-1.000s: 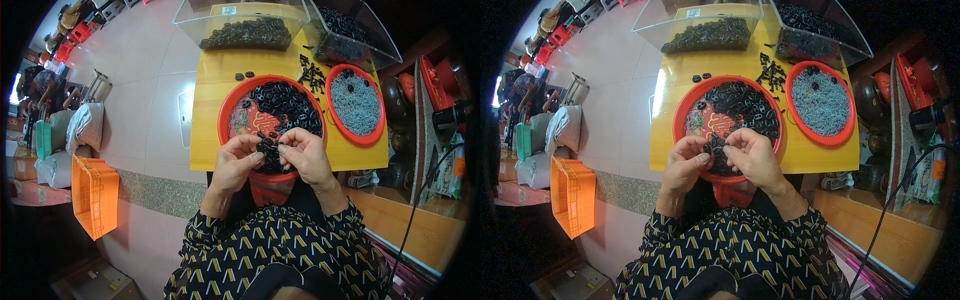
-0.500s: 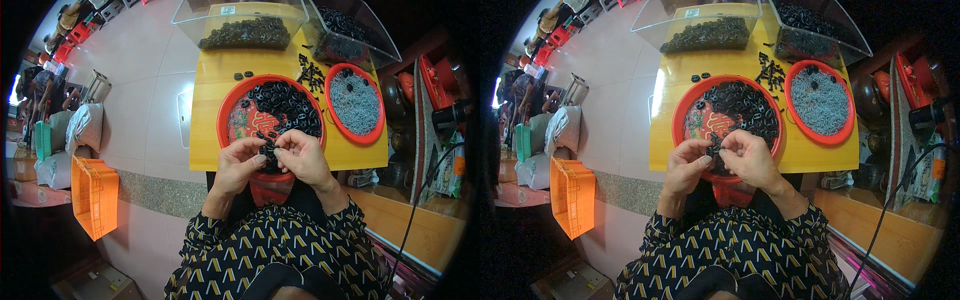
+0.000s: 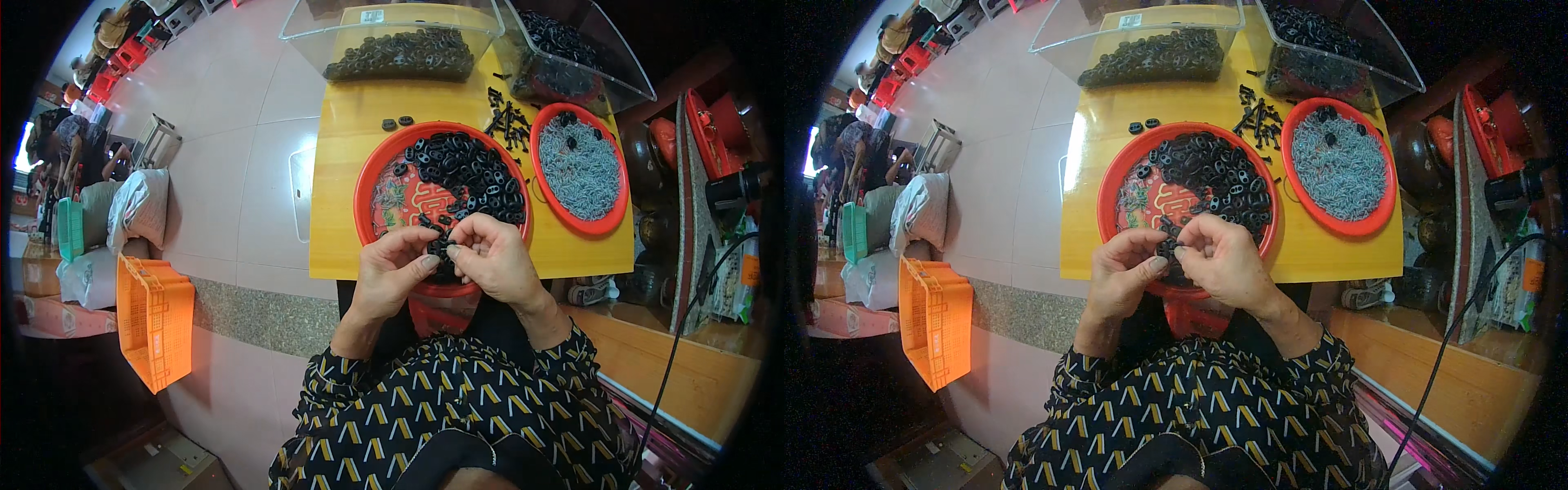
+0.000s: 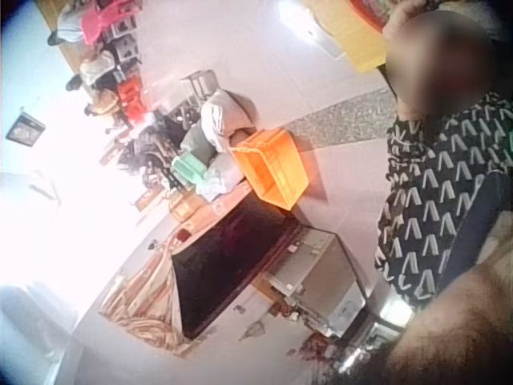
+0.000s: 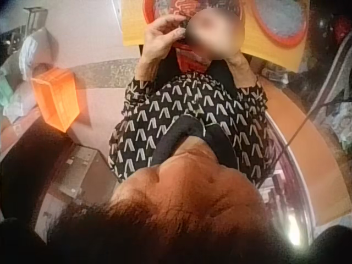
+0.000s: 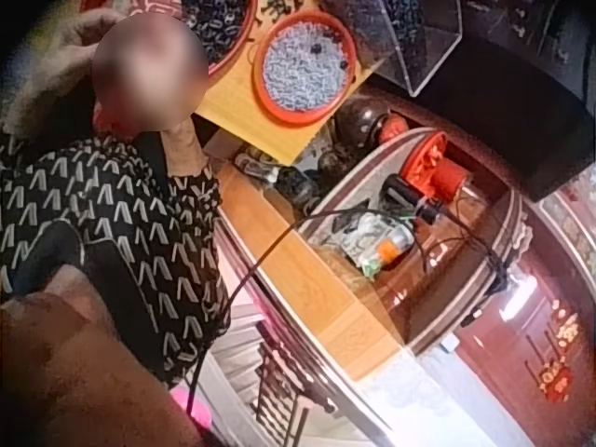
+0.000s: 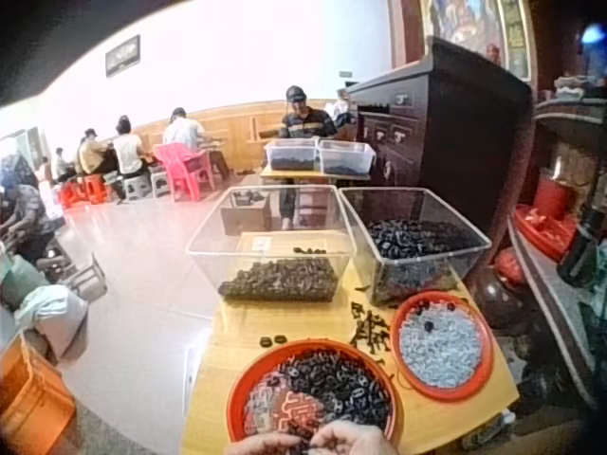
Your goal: The person sits at a table and repeatedly picks up small black plastic buckle halves and metal pins from a red tray. They insert the pins into the buckle halves by hand and place the assembled units into a clear plastic container.
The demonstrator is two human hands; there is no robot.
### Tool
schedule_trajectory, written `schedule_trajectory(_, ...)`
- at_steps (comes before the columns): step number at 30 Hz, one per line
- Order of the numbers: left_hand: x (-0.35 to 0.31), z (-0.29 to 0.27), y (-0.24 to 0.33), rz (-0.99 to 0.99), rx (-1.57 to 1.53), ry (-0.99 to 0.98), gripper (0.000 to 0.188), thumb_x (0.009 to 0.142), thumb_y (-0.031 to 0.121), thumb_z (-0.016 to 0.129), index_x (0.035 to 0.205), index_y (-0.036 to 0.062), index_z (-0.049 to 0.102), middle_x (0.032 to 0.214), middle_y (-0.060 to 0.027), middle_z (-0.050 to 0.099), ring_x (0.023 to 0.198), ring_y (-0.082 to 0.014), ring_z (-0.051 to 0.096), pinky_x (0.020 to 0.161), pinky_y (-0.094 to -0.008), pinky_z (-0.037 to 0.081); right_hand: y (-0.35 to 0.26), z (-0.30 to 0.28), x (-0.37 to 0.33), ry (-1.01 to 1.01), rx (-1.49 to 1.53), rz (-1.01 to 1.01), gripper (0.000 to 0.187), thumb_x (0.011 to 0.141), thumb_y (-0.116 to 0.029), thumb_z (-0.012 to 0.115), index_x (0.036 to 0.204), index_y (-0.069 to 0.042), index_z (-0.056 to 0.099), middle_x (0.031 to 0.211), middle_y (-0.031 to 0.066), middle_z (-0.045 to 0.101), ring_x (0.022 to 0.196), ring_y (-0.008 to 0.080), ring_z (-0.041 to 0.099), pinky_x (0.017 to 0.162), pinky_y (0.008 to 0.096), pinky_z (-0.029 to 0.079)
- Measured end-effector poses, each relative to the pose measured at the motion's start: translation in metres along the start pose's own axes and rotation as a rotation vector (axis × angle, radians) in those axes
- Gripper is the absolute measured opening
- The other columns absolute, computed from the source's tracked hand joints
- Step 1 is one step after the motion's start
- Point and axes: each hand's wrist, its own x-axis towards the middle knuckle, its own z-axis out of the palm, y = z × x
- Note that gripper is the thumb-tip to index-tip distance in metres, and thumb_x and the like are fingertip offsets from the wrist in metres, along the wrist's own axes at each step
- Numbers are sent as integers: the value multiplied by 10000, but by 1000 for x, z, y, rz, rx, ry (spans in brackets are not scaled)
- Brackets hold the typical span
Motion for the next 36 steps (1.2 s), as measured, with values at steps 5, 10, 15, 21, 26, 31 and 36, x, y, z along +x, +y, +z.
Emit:
schedule_trajectory(5,0,0,-1,20,45,-5,274,763,-39,595,1031,-28,538,844,-19,548,786,-80,517,699,-206,428,-2,1,0,-1,32,17,58,774,-24,568,802,-6,521,659,-15,522,560,21,495,465,172,393)
schedule_trajectory(10,0,3,0,39,51,-22,266,766,-37,591,1027,-27,539,855,-24,557,782,-77,518,694,-204,425,0,2,1,-12,1,9,63,775,-29,571,802,-5,520,664,-9,528,561,27,501,463,178,402)
schedule_trajectory(15,0,3,0,43,66,-33,254,774,-33,581,1024,-29,539,865,-29,566,780,-78,521,693,-201,425,-2,0,1,-48,52,43,80,778,-44,585,822,-7,529,670,-3,539,565,42,526,470,179,435)
schedule_trajectory(21,-2,1,2,52,142,-24,244,779,-24,572,1021,-29,543,837,-25,569,767,-76,523,672,-202,433,9,-11,7,-198,295,106,128,771,-49,613,866,-7,537,708,16,552,594,78,562,507,198,484)
schedule_trajectory(26,-4,3,4,98,285,2,225,769,-37,563,994,-31,561,832,-28,575,759,-77,529,668,-206,441,16,-13,9,-252,421,109,177,756,-66,645,881,-6,535,735,28,551,614,96,570,533,212,504)
schedule_trajectory(31,-5,9,4,109,292,24,220,758,-48,562,976,-27,573,842,-46,588,782,-90,547,687,-223,452,23,-16,14,-310,446,73,200,752,-88,654,891,-5,537,752,26,553,639,96,573,553,213,510)
schedule_trajectory(36,0,12,9,235,528,-35,226,751,-57,555,976,-33,568,842,-71,592,763,-109,566,668,-236,464,31,-15,16,-320,500,86,210,755,-103,652,906,-4,543,786,30,567,656,91,574,574,216,515)
